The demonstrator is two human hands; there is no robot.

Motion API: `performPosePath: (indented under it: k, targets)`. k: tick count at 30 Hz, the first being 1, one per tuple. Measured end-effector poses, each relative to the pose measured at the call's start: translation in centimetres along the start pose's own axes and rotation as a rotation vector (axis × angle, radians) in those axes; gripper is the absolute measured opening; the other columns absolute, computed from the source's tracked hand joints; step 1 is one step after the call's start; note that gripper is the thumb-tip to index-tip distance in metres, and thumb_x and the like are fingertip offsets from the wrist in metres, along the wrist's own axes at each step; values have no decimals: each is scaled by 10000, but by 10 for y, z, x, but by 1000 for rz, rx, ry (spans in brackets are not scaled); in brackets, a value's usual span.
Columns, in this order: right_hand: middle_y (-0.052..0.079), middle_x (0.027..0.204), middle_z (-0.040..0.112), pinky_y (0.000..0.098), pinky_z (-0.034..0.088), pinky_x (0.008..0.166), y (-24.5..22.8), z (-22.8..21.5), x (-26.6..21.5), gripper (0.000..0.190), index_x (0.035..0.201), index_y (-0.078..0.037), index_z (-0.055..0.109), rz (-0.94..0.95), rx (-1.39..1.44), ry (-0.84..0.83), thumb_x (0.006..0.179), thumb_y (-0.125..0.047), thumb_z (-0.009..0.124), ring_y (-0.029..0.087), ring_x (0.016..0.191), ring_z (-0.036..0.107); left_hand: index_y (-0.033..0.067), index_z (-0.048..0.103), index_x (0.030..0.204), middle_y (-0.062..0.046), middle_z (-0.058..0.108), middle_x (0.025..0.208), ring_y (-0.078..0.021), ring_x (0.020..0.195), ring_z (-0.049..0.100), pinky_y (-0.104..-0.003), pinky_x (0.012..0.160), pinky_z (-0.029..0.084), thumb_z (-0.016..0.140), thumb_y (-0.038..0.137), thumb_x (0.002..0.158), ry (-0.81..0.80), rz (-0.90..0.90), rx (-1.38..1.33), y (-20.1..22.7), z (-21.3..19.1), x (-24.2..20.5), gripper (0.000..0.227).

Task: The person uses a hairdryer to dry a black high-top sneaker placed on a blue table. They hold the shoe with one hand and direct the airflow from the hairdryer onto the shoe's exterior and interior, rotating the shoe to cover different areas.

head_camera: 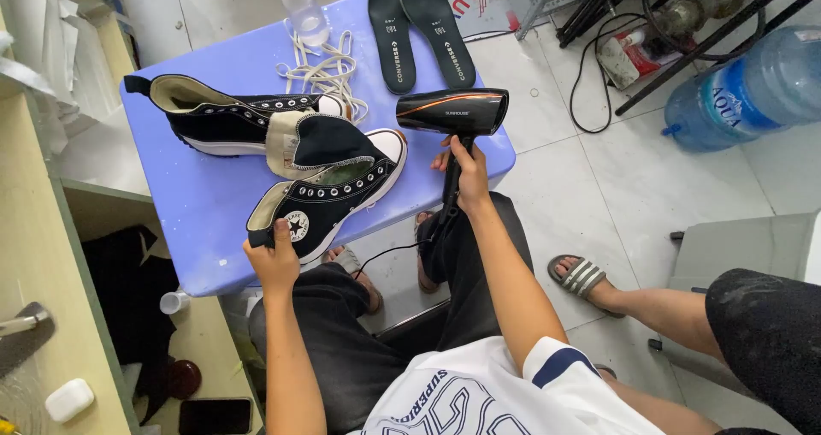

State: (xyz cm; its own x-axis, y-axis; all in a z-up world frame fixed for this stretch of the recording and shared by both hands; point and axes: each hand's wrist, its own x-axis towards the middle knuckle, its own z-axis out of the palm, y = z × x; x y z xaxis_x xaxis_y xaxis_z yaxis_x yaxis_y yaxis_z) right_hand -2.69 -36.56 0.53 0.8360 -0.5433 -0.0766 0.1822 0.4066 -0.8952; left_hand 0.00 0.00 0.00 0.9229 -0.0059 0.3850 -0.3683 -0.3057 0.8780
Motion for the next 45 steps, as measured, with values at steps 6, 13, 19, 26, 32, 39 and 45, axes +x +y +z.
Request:
performPosePath:
  k: [6, 13, 19, 26, 32, 39, 45]
  targets:
    - [129, 606, 613, 415, 632, 831, 2, -2, 0, 342, 1052, 42, 689, -8, -14, -9, 1126, -290, 657, 244, 701, 723, 62, 704, 935, 30, 399, 446, -70, 423, 279, -255, 475, 279, 542, 339, 1191, -1, 8, 4, 16, -1, 4, 410]
    - [128, 612, 611, 417, 638, 833, 3, -4, 1, 349, 1058, 39, 694, 6, -13, -16, 1127, -301, 658, 236, 711, 720, 28, 744, 1040, 22, 406, 450, -60, 427, 272, -248, 470, 282, 542, 337, 1190, -1, -13, -7, 3, -3, 3, 399]
    - [129, 609, 608, 427, 646, 824, 2, -2, 0, 355, 1051, 46, 691, 5, -10, -9, 1124, -300, 663, 238, 704, 720, 18, 736, 1044, 23, 418, 443, -61, 424, 271, -254, 461, 268, 545, 344, 1185, 8, -11, -9, 1, 0, 1, 403]
    - [132, 609, 612, 429, 648, 805, 9, -6, 3, 346, 1066, 36, 693, -15, 11, -13, 1125, -303, 657, 236, 703, 719, 121, 649, 739, 41, 355, 427, -54, 398, 228, -237, 448, 250, 540, 370, 1199, 3, -26, -9, 40, 1, 11, 534]
    - [116, 617, 604, 424, 644, 805, 13, -10, 0, 348, 1087, 8, 677, -13, 96, -31, 1127, -333, 622, 238, 715, 722, 155, 483, 580, 41, 332, 392, -64, 391, 248, -258, 441, 217, 577, 370, 1188, 14, -15, 0, -3, -2, 5, 652]
    - [119, 602, 590, 411, 650, 786, 14, -15, 9, 391, 1086, -30, 677, 72, 158, -46, 1114, -416, 622, 248, 700, 724, 108, 418, 980, -37, 422, 880, -119, 816, 327, -328, 768, 281, 553, 591, 1057, -182, -48, -219, 47, -17, 24, 508]
    - [135, 607, 597, 410, 678, 730, 4, 36, 14, 362, 1059, -85, 711, 207, 456, -95, 1073, -443, 653, 269, 667, 740, 88, 435, 1642, -69, 527, 1647, -145, 1539, 433, -353, 1269, 329, 407, 883, 1008, -331, 33, -441, 106, -27, 92, 1017]
